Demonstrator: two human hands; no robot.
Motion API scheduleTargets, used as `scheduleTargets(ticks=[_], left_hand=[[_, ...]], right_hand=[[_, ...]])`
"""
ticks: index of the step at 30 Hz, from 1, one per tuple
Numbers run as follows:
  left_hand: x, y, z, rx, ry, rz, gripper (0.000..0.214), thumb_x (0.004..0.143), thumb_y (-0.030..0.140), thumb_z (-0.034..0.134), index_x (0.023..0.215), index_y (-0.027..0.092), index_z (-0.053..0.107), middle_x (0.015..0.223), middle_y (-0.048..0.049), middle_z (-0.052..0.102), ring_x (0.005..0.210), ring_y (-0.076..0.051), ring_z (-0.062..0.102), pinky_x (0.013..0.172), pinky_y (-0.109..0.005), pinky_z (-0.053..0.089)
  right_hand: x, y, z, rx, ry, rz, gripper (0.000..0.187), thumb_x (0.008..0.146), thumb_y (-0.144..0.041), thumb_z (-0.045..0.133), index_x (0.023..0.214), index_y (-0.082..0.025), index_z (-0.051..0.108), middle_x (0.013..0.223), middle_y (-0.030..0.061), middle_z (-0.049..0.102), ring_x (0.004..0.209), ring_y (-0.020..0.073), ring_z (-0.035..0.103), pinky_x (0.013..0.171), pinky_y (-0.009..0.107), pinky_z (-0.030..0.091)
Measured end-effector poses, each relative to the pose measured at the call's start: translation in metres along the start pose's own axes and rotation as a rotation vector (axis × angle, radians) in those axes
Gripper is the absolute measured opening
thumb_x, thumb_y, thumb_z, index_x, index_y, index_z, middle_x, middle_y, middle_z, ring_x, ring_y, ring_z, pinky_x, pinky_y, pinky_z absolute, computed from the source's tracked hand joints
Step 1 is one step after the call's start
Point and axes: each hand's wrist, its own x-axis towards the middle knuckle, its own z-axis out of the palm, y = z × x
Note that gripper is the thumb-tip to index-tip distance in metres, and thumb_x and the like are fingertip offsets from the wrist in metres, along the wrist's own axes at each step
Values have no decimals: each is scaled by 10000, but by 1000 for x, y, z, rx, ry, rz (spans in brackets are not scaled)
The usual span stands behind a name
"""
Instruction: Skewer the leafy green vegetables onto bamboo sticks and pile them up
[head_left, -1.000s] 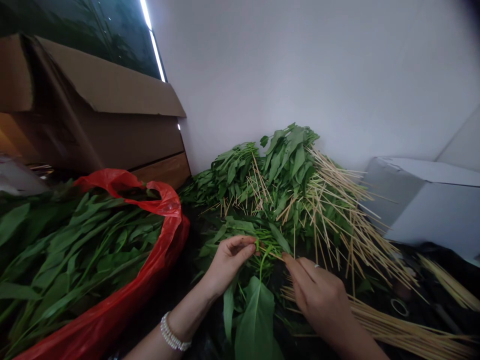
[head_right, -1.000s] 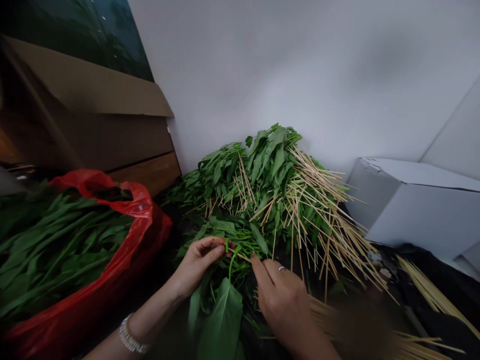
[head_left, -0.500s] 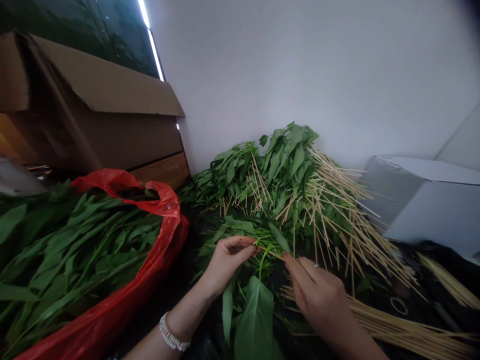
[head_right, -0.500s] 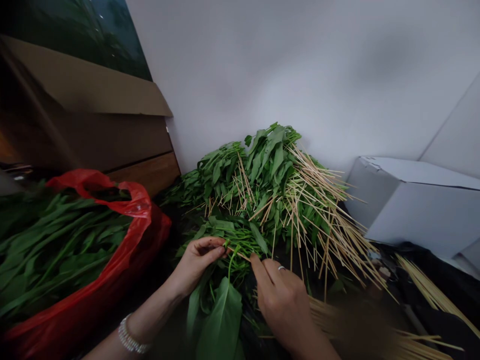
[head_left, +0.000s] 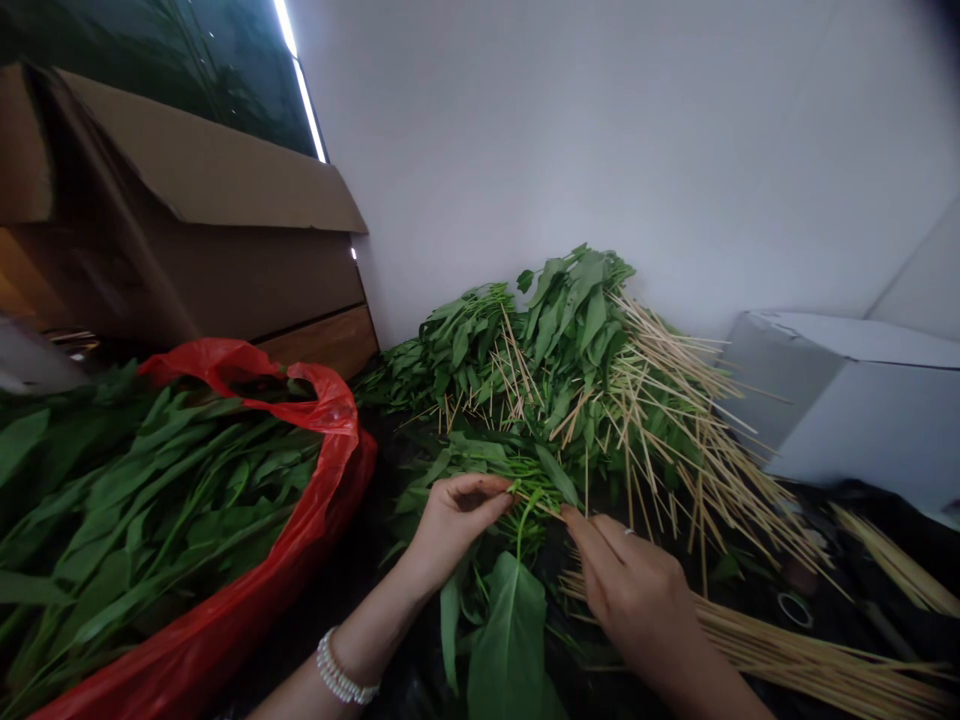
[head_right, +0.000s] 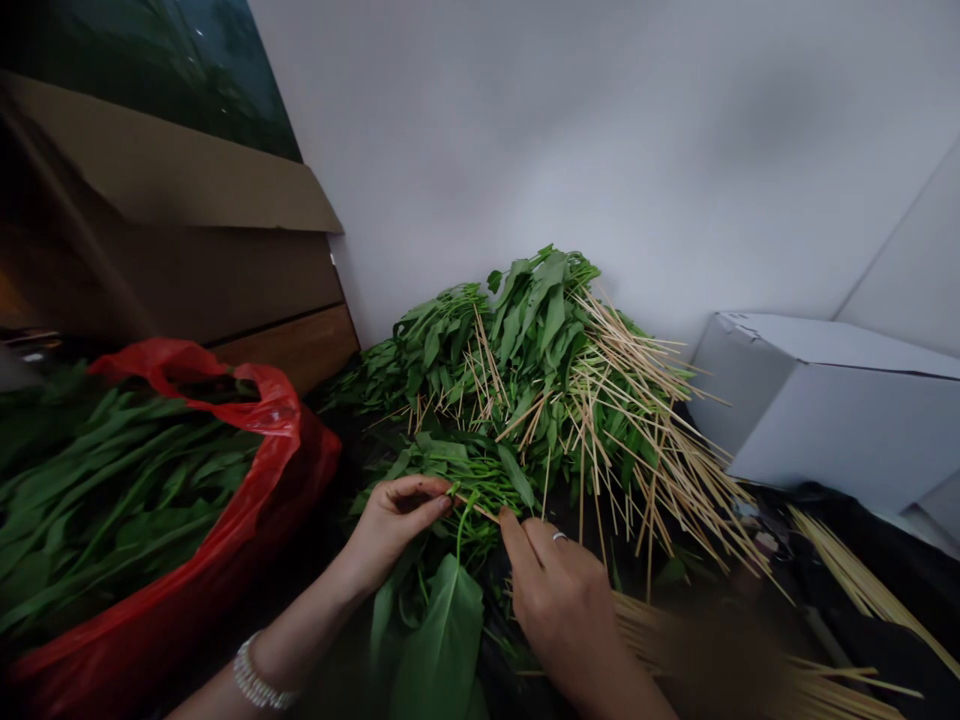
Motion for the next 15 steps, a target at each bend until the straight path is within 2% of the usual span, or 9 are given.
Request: scheduleTargets(ticks=[7,11,15], left_hand=[[0,-3,4,60,-16,44,114,659,224,790,720,142,739,734,-32,745,669,-132,656,660,-203,509],[-1,-2,4,10,-46,-10,199,690,245,778,870,164,745,747,-15,744,684,-116,653,679,-191,500],[0,-3,2,-52,-72,-94,170,673,273,793,792,158,753,761,-21,749,682,-109,651,688,-187,499]], right_hand=[[-6,-2,6,13,-34,11,337,903,-72,355,1152,-78,582,783,46,605,619,121,561,611,254,414],[-6,-2,7,32,-28,15,338,901,-69,363,1169,-79,568,794,53,610,668,129,584,640,248,431],[-5,-2,6,42,-33,13,341,901,-63,360,1167,-79,572,758,45,602,619,117,569,605,236,428]])
